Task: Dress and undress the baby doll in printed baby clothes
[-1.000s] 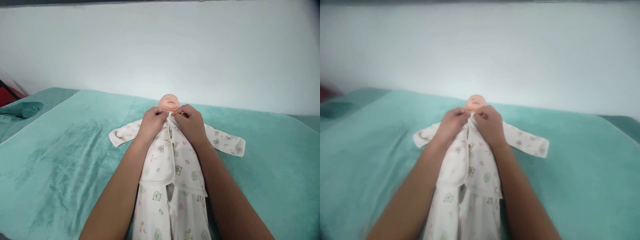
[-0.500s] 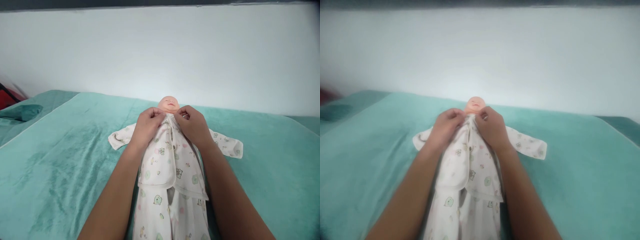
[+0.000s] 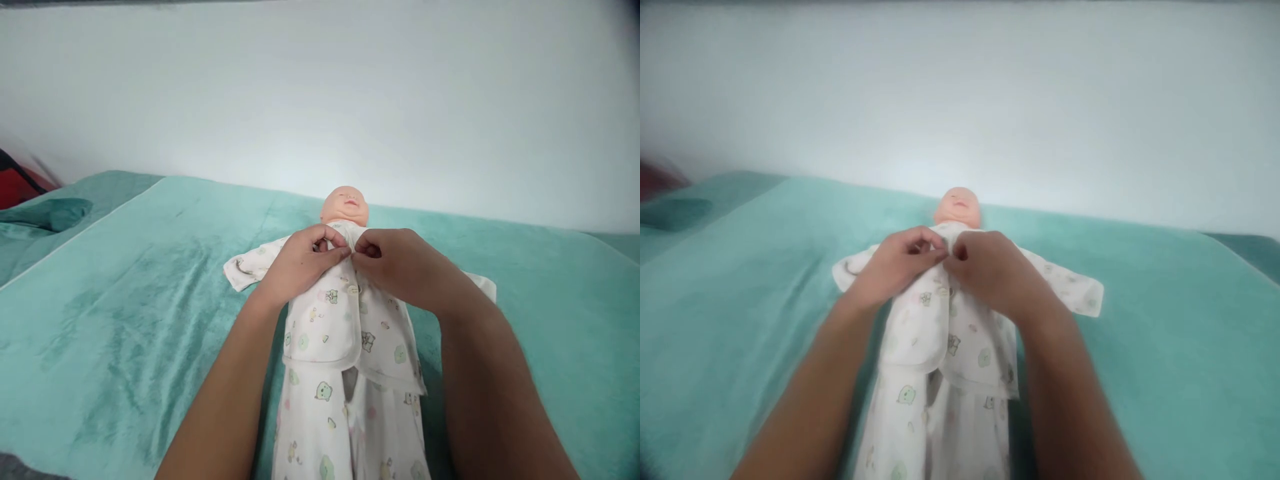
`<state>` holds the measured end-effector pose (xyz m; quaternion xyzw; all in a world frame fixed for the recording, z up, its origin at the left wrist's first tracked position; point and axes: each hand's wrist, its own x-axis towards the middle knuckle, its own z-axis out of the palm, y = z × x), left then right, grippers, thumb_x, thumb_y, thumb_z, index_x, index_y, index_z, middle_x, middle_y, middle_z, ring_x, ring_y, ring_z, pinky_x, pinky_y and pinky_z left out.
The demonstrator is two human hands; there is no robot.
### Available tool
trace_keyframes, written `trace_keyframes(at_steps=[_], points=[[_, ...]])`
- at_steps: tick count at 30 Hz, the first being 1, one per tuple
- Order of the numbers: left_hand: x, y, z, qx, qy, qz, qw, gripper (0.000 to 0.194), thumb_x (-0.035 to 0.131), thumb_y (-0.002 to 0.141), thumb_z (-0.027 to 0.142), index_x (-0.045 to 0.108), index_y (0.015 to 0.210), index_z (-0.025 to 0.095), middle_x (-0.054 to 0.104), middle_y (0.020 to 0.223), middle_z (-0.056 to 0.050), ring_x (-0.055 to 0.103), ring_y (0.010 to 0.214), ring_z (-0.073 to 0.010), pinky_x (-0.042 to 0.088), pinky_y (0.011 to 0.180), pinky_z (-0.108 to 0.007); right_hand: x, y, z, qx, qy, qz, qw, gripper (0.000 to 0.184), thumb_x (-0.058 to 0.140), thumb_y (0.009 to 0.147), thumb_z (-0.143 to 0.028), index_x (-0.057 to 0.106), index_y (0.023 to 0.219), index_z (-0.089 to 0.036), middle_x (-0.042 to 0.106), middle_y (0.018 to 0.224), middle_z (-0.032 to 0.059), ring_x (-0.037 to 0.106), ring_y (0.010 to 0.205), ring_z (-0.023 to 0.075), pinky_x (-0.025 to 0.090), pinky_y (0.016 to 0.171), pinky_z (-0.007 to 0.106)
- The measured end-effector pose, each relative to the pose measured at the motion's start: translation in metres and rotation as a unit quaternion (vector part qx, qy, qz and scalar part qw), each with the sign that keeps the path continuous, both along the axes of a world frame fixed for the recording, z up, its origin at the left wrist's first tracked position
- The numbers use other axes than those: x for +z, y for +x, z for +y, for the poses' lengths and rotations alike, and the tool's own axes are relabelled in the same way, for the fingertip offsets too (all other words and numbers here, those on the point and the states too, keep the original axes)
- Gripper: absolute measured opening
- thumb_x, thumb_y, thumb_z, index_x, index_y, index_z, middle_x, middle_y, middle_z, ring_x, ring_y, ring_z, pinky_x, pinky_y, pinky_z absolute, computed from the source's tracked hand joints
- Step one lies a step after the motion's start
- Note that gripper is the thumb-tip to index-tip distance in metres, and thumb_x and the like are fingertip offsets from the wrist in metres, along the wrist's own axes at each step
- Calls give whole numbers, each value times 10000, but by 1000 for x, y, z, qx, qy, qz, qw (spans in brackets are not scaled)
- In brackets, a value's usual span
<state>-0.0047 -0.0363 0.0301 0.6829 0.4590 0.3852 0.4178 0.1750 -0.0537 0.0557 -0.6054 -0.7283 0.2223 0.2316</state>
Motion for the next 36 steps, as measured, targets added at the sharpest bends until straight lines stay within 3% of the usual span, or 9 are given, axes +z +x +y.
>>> trace_keyframes(at_steps=[3,7,9,19,29,36], points=[[-2,1,-1,-6,-14,-57,998,163,670,822,366,681,814,203,627,778,-1,526,700,-136,406,652,-260,-6,7,12,31,-45,125,991,240,587,783,-264,503,564,-215,489,551,-17,389,489,109,264,450,279],[-2,3,-3,-5,-33,-120,992,158,698,806,353,691,821,197,646,809,-7,563,745,-140,439,703,-264,-17,13,25,45,-98,338,935,203,639,774,-334,577,627,-209,499,550,-23,449,507,117,336,474,266],[-3,4,-3,-4,-41,-138,990,150,706,805,347,707,822,198,660,826,-9,573,756,-138,445,717,-263,-22,14,28,46,-105,384,916,186,664,759,-331,593,643,-206,483,535,-34,432,487,109,315,460,257],[-9,9,1,2,-74,-215,974,149,759,761,317,705,818,190,691,839,-9,606,768,-131,467,748,-263,-29,17,28,85,-113,372,918,185,701,795,-365,658,730,-197,512,567,-41,438,492,95,303,472,244],[-9,9,2,7,-56,-161,985,181,721,800,354,672,815,180,673,804,-8,599,749,-137,451,707,-261,-33,19,31,97,-123,389,908,233,686,856,-404,619,774,-196,481,549,-48,413,457,81,272,432,233],[-12,11,2,-5,-30,-154,988,232,737,801,379,648,903,190,655,815,9,576,732,-112,413,660,-230,-25,19,26,123,-136,349,919,229,775,786,-325,611,904,-217,527,689,-54,439,505,62,312,445,214]])
